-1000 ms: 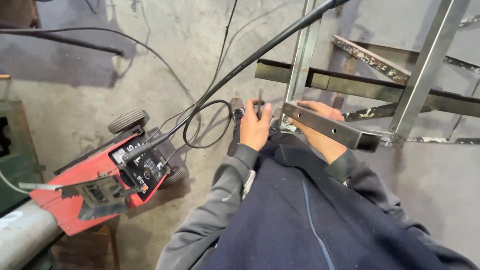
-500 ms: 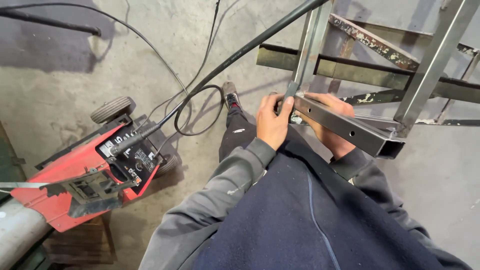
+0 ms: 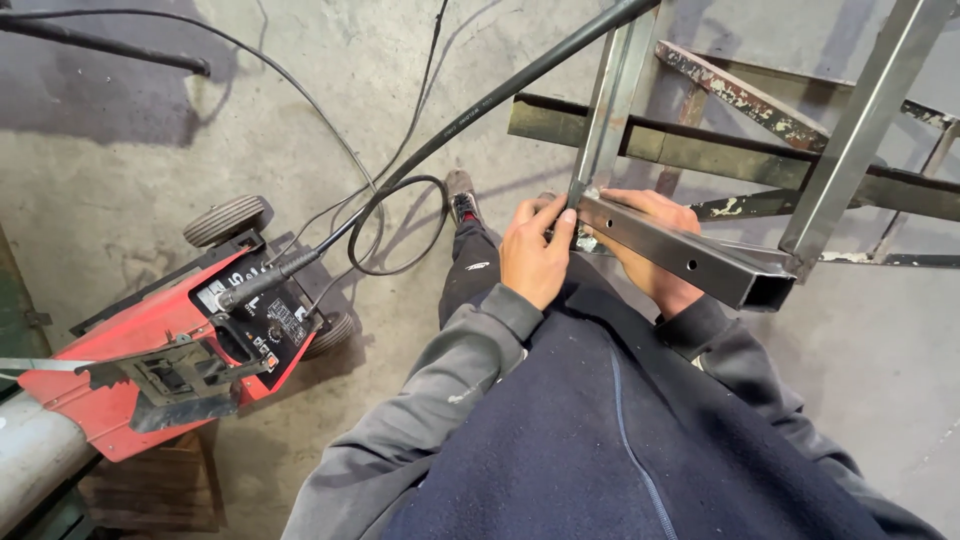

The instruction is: The person aligns a square metal tube to a vertical frame, then uses a welding torch to tack weld the joint. The person repositions the tube and welds again, securing the piece to the frame.

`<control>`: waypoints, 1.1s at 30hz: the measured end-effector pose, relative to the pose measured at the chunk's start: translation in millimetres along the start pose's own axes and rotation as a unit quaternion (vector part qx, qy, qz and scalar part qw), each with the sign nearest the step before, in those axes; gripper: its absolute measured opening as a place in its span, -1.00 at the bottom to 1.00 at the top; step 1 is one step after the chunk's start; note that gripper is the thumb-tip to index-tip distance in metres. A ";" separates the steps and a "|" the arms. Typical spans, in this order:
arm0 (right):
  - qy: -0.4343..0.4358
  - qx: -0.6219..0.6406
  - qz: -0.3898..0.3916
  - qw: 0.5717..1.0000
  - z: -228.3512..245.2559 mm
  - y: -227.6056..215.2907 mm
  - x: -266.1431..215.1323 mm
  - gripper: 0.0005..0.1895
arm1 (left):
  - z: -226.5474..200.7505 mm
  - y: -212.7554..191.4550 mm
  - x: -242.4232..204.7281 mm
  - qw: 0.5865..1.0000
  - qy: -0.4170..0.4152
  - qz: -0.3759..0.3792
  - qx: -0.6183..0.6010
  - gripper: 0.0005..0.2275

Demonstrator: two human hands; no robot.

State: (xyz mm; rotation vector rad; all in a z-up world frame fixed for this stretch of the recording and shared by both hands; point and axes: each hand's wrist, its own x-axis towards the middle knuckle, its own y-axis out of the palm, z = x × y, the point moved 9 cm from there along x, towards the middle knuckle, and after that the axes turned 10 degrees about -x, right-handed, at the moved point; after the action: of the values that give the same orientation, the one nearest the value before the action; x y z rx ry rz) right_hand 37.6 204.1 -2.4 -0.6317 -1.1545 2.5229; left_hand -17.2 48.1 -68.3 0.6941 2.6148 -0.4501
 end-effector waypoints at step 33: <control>0.013 0.020 -0.008 1.000 -9.8 5.4 -2.7 -0.60 | 2.3 10.5 -0.8 0.985 0.047 0.152 0.064 -0.53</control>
State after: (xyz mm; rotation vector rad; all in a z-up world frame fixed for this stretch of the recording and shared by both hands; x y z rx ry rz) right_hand 44.4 205.8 -11.5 -0.6388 -1.0932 2.5102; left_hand -10.3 55.6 -72.0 1.1615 2.5207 -0.5033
